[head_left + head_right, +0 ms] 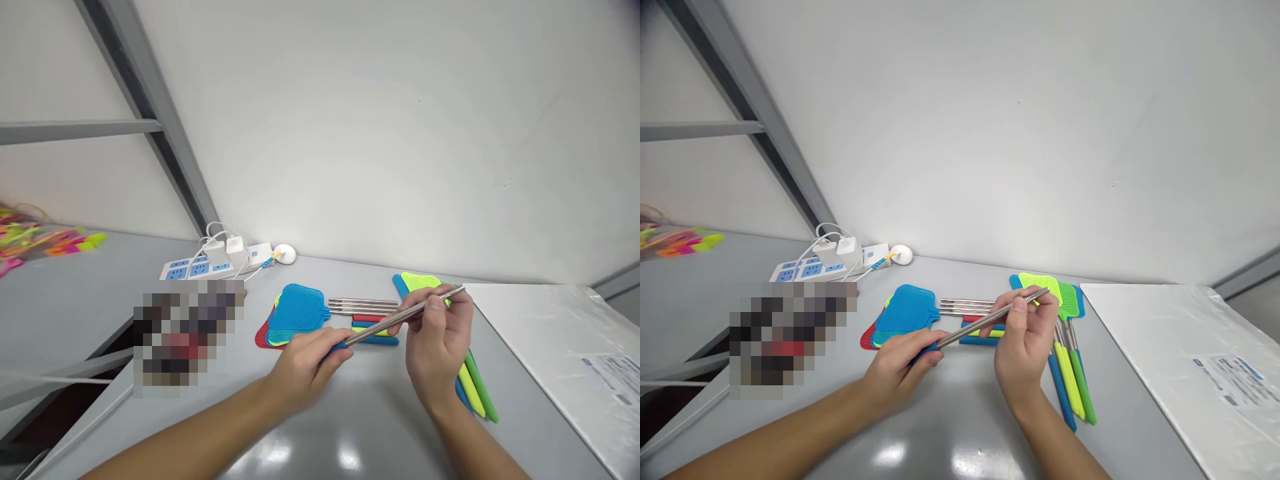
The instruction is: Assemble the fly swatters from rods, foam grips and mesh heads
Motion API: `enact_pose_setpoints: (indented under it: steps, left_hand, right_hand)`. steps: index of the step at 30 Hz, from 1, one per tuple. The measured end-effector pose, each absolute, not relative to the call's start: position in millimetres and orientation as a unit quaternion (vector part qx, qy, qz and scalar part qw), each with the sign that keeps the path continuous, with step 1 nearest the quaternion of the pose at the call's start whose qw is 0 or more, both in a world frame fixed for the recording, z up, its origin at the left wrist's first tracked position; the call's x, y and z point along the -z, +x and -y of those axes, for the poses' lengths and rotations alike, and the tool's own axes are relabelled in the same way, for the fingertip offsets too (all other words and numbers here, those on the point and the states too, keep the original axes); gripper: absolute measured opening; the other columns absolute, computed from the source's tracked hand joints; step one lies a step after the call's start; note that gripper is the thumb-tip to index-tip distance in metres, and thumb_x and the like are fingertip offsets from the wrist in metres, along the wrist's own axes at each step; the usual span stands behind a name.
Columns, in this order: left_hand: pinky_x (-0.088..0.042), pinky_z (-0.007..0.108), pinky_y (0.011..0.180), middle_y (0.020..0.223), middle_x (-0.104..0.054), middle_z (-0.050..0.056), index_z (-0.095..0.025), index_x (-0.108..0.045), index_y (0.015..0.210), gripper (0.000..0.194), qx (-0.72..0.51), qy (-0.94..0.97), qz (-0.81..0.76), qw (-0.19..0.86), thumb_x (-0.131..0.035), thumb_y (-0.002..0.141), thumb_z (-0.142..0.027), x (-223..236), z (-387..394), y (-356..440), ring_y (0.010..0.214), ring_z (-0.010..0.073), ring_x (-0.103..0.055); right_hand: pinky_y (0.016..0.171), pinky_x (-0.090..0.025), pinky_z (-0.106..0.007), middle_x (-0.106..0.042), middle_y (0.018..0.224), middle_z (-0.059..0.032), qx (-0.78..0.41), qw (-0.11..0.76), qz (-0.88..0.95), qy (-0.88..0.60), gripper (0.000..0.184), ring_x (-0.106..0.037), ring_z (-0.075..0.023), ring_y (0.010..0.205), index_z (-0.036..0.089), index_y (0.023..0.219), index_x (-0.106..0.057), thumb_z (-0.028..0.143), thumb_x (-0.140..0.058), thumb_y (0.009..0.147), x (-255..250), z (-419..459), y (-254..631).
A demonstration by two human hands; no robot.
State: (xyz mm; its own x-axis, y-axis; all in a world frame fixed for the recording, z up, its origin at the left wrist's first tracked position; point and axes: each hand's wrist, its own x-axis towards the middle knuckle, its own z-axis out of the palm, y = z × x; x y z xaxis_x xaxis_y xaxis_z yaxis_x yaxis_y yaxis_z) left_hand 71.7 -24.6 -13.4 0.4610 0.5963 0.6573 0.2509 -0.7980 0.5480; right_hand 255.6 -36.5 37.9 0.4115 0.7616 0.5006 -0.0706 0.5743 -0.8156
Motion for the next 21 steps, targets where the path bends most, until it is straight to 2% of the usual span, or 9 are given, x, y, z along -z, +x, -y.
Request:
enact_pose_setpoints:
  steps: [3, 8, 10, 13, 14, 16, 18, 21]
  left_hand:
    - [-0.042, 0.023, 0.056, 0.077, -0.068, 0.002, -0.016, -0.06, 0.117, 0.021, -0.44, 0.846, -0.255, 0.158, -0.053, 0.097, -0.018, 10, 24, 71, 0.064, 0.013, -0.06]
    - [-0.044, 0.024, 0.056, 0.086, -0.072, 0.004, -0.016, -0.058, 0.118, 0.022, -0.428, 0.861, -0.256, 0.104, -0.052, 0.097, -0.018, 7, 21, 68, 0.068, 0.0142, -0.064]
    - [-0.044, 0.025, 0.055, 0.086, -0.073, 0.004, -0.015, -0.059, 0.118, 0.023, -0.422, 0.868, -0.252, 0.065, -0.055, 0.096, -0.019, 3, 19, 64, 0.066, 0.0139, -0.065]
    - [-0.045, 0.024, 0.055, 0.079, -0.074, 0.002, -0.016, -0.064, 0.111, 0.019, -0.416, 0.876, -0.244, 0.02, -0.06, 0.094, -0.023, -7, 16, 57, 0.063, 0.0133, -0.066]
    - [-0.046, 0.024, 0.056, 0.078, -0.074, 0.001, -0.016, -0.066, 0.108, 0.017, -0.422, 0.87, -0.253, 0.027, -0.061, 0.094, -0.025, -11, 15, 55, 0.062, 0.013, -0.067]
    - [-0.048, 0.023, 0.058, 0.077, -0.074, 0.0, -0.018, -0.069, 0.099, 0.016, -0.451, 0.832, -0.307, 0.096, -0.058, 0.095, -0.029, -20, 13, 50, 0.061, 0.0119, -0.066]
    - [-0.049, 0.022, 0.058, 0.077, -0.074, 0.001, -0.018, -0.07, 0.092, 0.026, -0.502, 0.743, -0.386, 0.217, -0.051, 0.099, -0.035, -27, 10, 46, 0.06, 0.0113, -0.064]
    - [-0.055, 0.026, 0.065, 0.074, -0.073, 0.004, -0.017, -0.068, 0.089, 0.045, -0.582, 0.565, -0.419, 0.408, -0.039, 0.101, -0.049, -32, 2, 43, 0.075, 0.0177, -0.07]
  right_hand:
    - [0.053, -0.049, -0.026, -0.06, 0.076, 0.0054, -0.296, 0.71, 0.523, -0.366, 0.006, -0.06, -0.0096, 0.053, 0.026, 0.097, -0.045, 0.024, -0.05, 0.098, -33, 43, 251]
    - [0.061, -0.054, -0.029, -0.062, 0.083, 0.0008, -0.369, 0.572, 0.626, -0.381, 0.009, -0.063, -0.0119, 0.062, 0.024, 0.091, -0.051, 0.029, -0.057, 0.095, -37, 45, 266]
    - [0.065, -0.054, -0.03, -0.065, 0.086, -0.0018, -0.368, 0.469, 0.678, -0.431, 0.012, -0.065, -0.0145, 0.07, 0.023, 0.091, -0.056, 0.033, -0.062, 0.092, -46, 42, 287]
    - [0.061, -0.051, -0.028, -0.066, 0.08, -0.0023, -0.309, 0.272, 0.755, -0.51, 0.019, -0.064, -0.0176, 0.073, 0.023, 0.087, -0.062, 0.042, -0.064, 0.089, -57, 38, 317]
    - [0.058, -0.049, -0.027, -0.067, 0.079, -0.0019, -0.287, 0.232, 0.765, -0.528, 0.02, -0.063, -0.0176, 0.071, 0.024, 0.087, -0.063, 0.044, -0.061, 0.091, -58, 37, 322]
    - [0.056, -0.047, -0.028, -0.069, 0.08, -0.0014, -0.241, 0.187, 0.783, -0.542, 0.021, -0.062, -0.0172, 0.068, 0.026, 0.093, -0.064, 0.045, -0.055, 0.094, -55, 36, 322]
    - [0.059, -0.049, -0.03, -0.072, 0.089, -0.0018, -0.196, 0.183, 0.805, -0.529, 0.021, -0.064, -0.0176, 0.07, 0.028, 0.101, -0.065, 0.041, -0.049, 0.097, -47, 36, 312]
    - [0.071, -0.052, -0.034, -0.073, 0.104, -0.0031, -0.139, 0.206, 0.844, -0.476, 0.024, -0.069, -0.0206, 0.084, 0.029, 0.111, -0.066, 0.033, -0.045, 0.099, -30, 33, 294]
